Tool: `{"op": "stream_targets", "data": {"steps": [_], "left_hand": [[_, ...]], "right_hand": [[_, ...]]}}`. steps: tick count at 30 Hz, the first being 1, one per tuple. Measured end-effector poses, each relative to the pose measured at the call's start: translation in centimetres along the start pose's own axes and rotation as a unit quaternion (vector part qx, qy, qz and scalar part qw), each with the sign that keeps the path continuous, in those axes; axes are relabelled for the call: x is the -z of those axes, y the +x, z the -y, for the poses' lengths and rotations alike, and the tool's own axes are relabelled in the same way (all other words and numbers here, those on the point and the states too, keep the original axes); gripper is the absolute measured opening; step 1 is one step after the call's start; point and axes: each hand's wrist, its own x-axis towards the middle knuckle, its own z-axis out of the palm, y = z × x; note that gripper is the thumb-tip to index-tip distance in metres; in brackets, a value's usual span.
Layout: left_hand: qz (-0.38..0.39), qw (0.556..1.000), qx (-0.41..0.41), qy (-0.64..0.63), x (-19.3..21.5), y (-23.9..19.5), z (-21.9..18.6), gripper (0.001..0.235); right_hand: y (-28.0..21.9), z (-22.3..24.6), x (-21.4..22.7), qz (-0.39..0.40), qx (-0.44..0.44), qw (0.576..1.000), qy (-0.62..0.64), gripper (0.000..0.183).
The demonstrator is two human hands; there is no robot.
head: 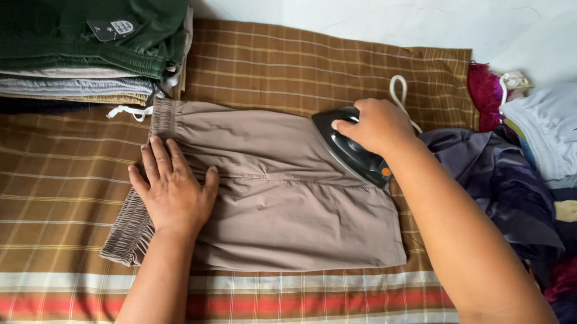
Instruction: The person irons a pair of green shorts on a plaid-covered table, then places them on a stack of folded clothes. Next, they unfold and iron a pair of brown shorts, smoothing the fabric with the iron.
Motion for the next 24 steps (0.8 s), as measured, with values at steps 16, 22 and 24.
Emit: {"op": "stream_targets", "data": {"steps": [16,22,24], "left_hand": [[0.023,0.999,-0.007,-0.036,0.5,-0.2,0.2,0.097],[0.022,0.999,-0.013,-0.035,0.7,-0.2,0.0,0.097],[0.025,0.999,-0.007,-0.033,0.5,0.0,0.1,0.098]], "right_hand": [[-8.3,0.8,-0.1,0.141,-0.101,0.985,0.022,0.067],[-6.8,-5.4,-2.9,0.08,-0.181,0.98,-0.012,0.071],[-5.8,-6.3,-3.3,0.063,-0.192,0.979,0.023,0.07]]}}
